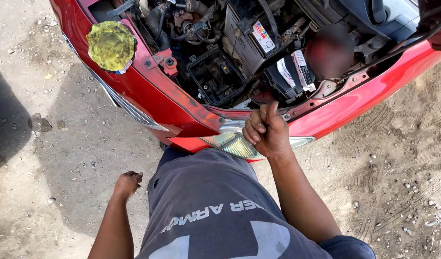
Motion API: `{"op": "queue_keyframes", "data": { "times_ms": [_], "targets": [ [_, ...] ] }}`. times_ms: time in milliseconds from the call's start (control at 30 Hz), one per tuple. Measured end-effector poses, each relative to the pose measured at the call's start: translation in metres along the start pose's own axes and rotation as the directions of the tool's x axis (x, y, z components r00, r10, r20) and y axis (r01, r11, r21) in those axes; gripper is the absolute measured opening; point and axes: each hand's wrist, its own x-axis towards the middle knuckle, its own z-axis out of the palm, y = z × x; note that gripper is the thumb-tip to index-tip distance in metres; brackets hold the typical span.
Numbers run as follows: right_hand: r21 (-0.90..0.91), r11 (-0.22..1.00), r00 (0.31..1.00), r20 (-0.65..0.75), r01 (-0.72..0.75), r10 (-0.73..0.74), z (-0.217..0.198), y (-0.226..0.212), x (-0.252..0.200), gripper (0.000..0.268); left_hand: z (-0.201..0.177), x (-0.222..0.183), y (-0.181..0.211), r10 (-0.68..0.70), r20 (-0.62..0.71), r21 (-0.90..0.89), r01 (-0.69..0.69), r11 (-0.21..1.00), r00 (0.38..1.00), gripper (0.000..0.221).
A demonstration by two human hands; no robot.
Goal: Repairing and maintaining car engine components including hoses and air intake systems.
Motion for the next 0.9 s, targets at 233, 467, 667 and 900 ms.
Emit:
{"op": "queue_keyframes", "data": {
  "times_ms": [233, 467, 667, 900],
  "targets": [
    [-0.019, 0.998, 0.998, -0.004, -0.063, 0.063, 0.025, -0.019, 0.019, 0.063, 0.013, -0.001, 0.011, 0.034, 0.002, -0.076, -0.034, 0.996, 0.999, 0.048],
    [-0.003, 0.999, 0.999, 0.014, -0.046, 0.046, 0.028, -0.027, 0.020, 0.053, 0.020, 0.004, 0.022, 0.083, 0.041, -0.045, -0.081, 0.996, 0.996, 0.048],
    [0.011, 1.000, 0.994, 0.107, 0.026, -0.027, 0.037, -0.026, 0.015, 0.014, 0.016, 0.001, 0.022, 0.119, 0.052, -0.029, -0.117, 0.993, 0.992, 0.048],
    [-0.080, 0.996, 0.995, 0.092, -0.028, 0.036, 0.012, -0.009, 0.004, 0.030, 0.023, -0.014, 0.002, 0.022, -0.073, -0.119, -0.030, 0.992, 0.997, 0.047]
  ]
}}
